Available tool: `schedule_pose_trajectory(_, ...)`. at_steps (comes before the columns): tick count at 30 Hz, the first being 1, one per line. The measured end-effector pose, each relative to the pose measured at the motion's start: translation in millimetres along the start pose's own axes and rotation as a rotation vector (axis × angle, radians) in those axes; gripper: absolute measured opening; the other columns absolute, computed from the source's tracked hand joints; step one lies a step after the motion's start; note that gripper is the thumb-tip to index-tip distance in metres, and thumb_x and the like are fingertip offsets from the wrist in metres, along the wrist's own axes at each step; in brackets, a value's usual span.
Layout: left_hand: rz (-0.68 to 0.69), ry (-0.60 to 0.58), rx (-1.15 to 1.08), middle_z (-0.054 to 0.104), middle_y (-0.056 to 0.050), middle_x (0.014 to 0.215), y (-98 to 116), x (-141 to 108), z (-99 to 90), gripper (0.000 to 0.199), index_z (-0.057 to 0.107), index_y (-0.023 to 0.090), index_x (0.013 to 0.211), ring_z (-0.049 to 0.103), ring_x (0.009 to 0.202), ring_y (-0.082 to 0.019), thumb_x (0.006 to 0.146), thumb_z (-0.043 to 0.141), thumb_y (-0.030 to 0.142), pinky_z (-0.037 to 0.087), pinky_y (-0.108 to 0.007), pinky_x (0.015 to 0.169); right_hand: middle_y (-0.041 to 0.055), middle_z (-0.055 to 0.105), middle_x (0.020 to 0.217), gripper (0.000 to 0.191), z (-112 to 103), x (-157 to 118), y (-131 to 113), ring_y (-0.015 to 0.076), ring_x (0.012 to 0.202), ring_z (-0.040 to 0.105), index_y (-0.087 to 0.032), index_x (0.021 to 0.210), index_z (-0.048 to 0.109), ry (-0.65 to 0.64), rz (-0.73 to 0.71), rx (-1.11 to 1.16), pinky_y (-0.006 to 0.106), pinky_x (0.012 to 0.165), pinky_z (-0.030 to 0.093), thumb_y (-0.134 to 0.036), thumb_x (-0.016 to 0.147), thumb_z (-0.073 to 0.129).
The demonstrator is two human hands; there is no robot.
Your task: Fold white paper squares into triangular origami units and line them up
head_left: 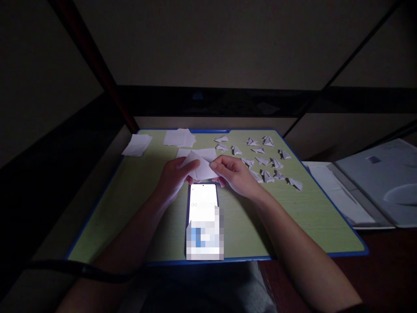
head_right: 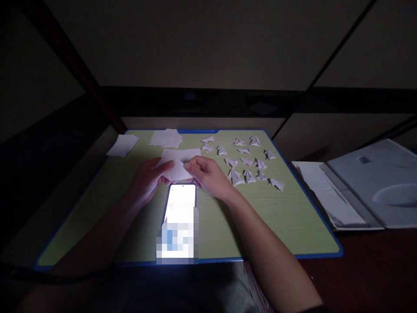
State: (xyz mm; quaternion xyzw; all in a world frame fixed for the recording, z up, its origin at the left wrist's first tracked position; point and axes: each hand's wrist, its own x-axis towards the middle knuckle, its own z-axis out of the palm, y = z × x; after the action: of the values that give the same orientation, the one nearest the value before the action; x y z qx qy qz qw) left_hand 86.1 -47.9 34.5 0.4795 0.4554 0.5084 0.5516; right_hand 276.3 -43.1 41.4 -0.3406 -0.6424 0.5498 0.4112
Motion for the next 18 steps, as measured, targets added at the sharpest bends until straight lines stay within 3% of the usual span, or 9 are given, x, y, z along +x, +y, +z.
schedule_pose_trajectory(6,0.018,0.011,-0.012,0.067,-0.002,0.063,-2.1,-0.6,0.7,0.035,0.07,0.012,0.08,0.059,0.049,-0.01,0.068,0.083,0.042,0.041,-0.018,0.042,-0.0024,0.058,0.065,0.034,3.1,-0.7,-7.3,0.0077,0.049,0.047,-0.015,0.09,0.063,-0.016,0.006,-0.022,0.023,0.044,0.034,-0.048,0.084,0.069)
schedule_pose_trajectory(18,0.0,-0.053,0.1,0.066,-0.003,0.062,-4.2,-1.9,3.4,0.03,0.07,0.014,0.074,0.057,0.051,-0.01,0.067,0.08,0.04,0.043,-0.019,0.044,-0.006,0.049,0.054,0.023,3.7,0.2,-6.3,0.0068,0.044,0.043,-0.017,0.074,0.059,0.045,0.029,-0.051,0.022,0.043,0.03,-0.037,0.085,0.064)
